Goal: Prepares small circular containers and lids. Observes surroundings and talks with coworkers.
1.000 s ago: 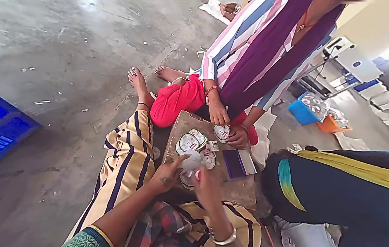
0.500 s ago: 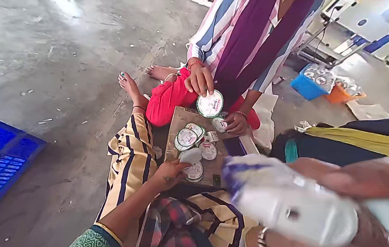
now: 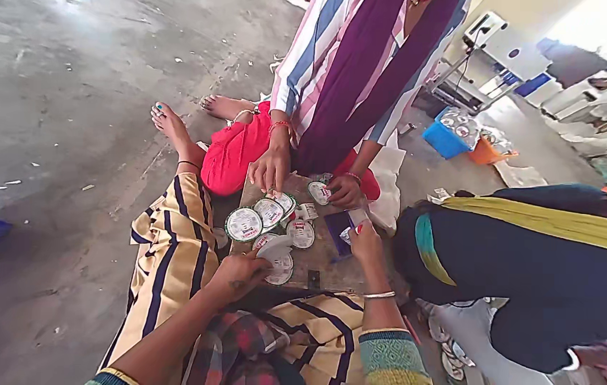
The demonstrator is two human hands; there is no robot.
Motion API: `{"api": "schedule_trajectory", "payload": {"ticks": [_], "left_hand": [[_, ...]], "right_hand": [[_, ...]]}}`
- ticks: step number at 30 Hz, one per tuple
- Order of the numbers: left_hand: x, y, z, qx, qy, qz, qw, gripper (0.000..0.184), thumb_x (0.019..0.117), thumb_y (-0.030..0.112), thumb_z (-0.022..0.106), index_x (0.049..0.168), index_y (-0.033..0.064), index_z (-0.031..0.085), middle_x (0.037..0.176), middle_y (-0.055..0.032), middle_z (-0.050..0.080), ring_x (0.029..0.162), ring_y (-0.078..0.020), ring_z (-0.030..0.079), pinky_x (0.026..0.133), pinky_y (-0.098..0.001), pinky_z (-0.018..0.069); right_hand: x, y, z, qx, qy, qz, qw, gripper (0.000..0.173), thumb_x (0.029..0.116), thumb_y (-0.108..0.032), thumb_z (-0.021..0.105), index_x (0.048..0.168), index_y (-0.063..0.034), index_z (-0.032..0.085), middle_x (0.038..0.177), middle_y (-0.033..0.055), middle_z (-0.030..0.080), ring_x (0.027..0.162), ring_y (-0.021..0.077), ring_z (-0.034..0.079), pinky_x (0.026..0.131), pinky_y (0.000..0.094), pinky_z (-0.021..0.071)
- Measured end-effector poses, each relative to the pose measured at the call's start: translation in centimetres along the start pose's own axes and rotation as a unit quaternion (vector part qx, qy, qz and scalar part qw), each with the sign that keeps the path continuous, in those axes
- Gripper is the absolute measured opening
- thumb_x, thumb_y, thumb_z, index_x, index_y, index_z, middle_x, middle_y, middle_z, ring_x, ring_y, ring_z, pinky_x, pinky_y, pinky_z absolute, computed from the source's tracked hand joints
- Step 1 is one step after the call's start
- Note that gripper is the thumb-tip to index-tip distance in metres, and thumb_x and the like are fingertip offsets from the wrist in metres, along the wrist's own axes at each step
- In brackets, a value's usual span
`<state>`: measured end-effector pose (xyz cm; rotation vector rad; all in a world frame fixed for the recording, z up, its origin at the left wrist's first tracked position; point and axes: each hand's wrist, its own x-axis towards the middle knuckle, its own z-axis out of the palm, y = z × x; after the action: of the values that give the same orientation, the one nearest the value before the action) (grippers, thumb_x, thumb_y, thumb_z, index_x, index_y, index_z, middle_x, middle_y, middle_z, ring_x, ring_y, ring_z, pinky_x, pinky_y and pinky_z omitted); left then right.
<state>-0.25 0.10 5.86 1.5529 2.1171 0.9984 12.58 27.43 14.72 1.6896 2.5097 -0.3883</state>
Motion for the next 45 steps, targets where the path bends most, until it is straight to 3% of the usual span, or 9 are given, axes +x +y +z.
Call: {"api": "schedule_trajectory", "payload": {"ticks": [5, 10, 14, 17, 22, 30, 33, 39, 45], "left_hand": [[0.0, 0.2, 0.1, -0.036, 0.031, -0.055, 0.997, 0.028, 0.1017, 0.021, 0.061, 0.111, -0.0017, 0.074, 0.1, -0.025, 0.074, 0.095, -0.0446, 0.072, 0.087, -0.0625, 0.0529], [-0.1, 0.2, 0.3, -0.066, 0.056, -0.077, 0.993, 0.03, 0.1035, 0.016, 0.055, 0.124, -0.0038, 0.066, 0.106, -0.0259, 0.073, 0.097, -0.0451, 0.072, 0.087, -0.063, 0.0533], [0.1, 0.1, 0.4, -0.082, 0.08, -0.072, 0.991, 0.037, 0.1039, 0.013, 0.054, 0.139, 0.0033, 0.06, 0.107, -0.0255, 0.073, 0.095, -0.0468, 0.072, 0.084, -0.0644, 0.0538], [0.0, -0.2, 0.3, -0.089, 0.068, -0.066, 0.992, 0.044, 0.1052, 0.012, 0.05, 0.149, 0.0118, 0.055, 0.106, -0.0259, 0.074, 0.096, -0.0473, 0.072, 0.086, -0.0646, 0.0531], [-0.1, 0.2, -0.8, -0.089, 0.004, -0.06, 0.994, 0.043, 0.0994, -0.003, 0.046, 0.133, 0.0089, 0.07, 0.119, -0.0292, 0.069, 0.109, -0.048, 0.068, 0.095, -0.0633, 0.0494], [0.4, 0.5, -1.3, 0.015, -0.106, 0.0, 0.994, 0.041, 0.098, 0.028, 0.069, 0.133, 0.0067, 0.067, 0.14, -0.0294, 0.059, 0.111, -0.0525, 0.065, 0.087, -0.0681, 0.05], [0.4, 0.8, -1.1, -0.017, -0.064, -0.036, 0.997, 0.029, 0.1051, 0.021, 0.055, 0.116, 0.0045, 0.076, 0.127, -0.0269, 0.068, 0.106, -0.049, 0.069, 0.089, -0.0661, 0.0503], [0.3, 0.8, -0.3, -0.047, 0.001, -0.077, 0.996, 0.024, 0.0975, 0.021, 0.067, 0.102, 0.0003, 0.078, 0.101, -0.0247, 0.075, 0.098, -0.0446, 0.072, 0.088, -0.0647, 0.0513], [-0.4, 0.0, 2.7, 0.057, 0.163, 0.024, 0.985, 0.024, 0.0958, 0.01, 0.064, 0.115, 0.0127, 0.079, 0.111, -0.0255, 0.074, 0.078, -0.0479, 0.074, 0.064, -0.0624, 0.0561]], "right_hand": [[-0.9, 0.2, -1.0, 0.024, 0.008, -0.02, 0.999, 0.043, 0.107, -0.024, 0.052, 0.139, 0.004, 0.051, 0.122, 0.032, 0.064, 0.116, 0.0474, 0.063, 0.098, 0.063, 0.0461], [-8.5, -1.5, 0.1, 0.148, 0.009, -0.218, 0.965, 0.035, 0.1023, -0.016, 0.056, 0.123, 0.0122, 0.058, 0.103, 0.0278, 0.067, 0.094, 0.0387, 0.068, 0.084, 0.0564, 0.0527], [-13.2, -5.4, 2.9, 0.108, -0.04, -0.278, 0.954, 0.029, 0.1013, -0.019, 0.058, 0.116, 0.005, 0.063, 0.089, 0.0196, 0.069, 0.081, 0.0357, 0.07, 0.071, 0.0544, 0.0543], [-14.4, -8.2, 4.7, 0.012, -0.086, -0.235, 0.968, 0.035, 0.1037, -0.021, 0.057, 0.13, 0.0034, 0.058, 0.099, 0.0226, 0.072, 0.093, 0.0407, 0.071, 0.08, 0.0571, 0.0541], [-14.5, -8.6, 4.7, 0.003, -0.107, -0.182, 0.977, 0.04, 0.1063, -0.025, 0.053, 0.136, 0.0016, 0.054, 0.11, 0.023, 0.07, 0.103, 0.04, 0.07, 0.086, 0.0568, 0.0537], [-10.5, -1.0, 1.1, 0.241, 0.112, -0.155, 0.952, 0.028, 0.1025, -0.012, 0.054, 0.115, 0.0124, 0.056, 0.091, 0.0195, 0.062, 0.081, 0.0249, 0.06, 0.075, 0.0438, 0.049], [-10.3, -0.1, 1.5, 0.244, 0.1, -0.146, 0.953, 0.026, 0.1012, -0.01, 0.054, 0.114, 0.0127, 0.057, 0.093, 0.0205, 0.061, 0.084, 0.0264, 0.059, 0.077, 0.0456, 0.048], [-10.5, 0.2, 2.9, 0.281, 0.096, -0.137, 0.945, 0.027, 0.1012, -0.01, 0.052, 0.116, 0.0129, 0.056, 0.097, 0.0209, 0.061, 0.088, 0.0258, 0.059, 0.079, 0.0444, 0.0486], [-8.2, 1.1, 1.7, 0.182, 0.128, -0.085, 0.971, 0.038, 0.1049, -0.016, 0.051, 0.131, 0.0113, 0.052, 0.108, 0.0278, 0.066, 0.098, 0.0397, 0.067, 0.086, 0.0558, 0.0516]]}}
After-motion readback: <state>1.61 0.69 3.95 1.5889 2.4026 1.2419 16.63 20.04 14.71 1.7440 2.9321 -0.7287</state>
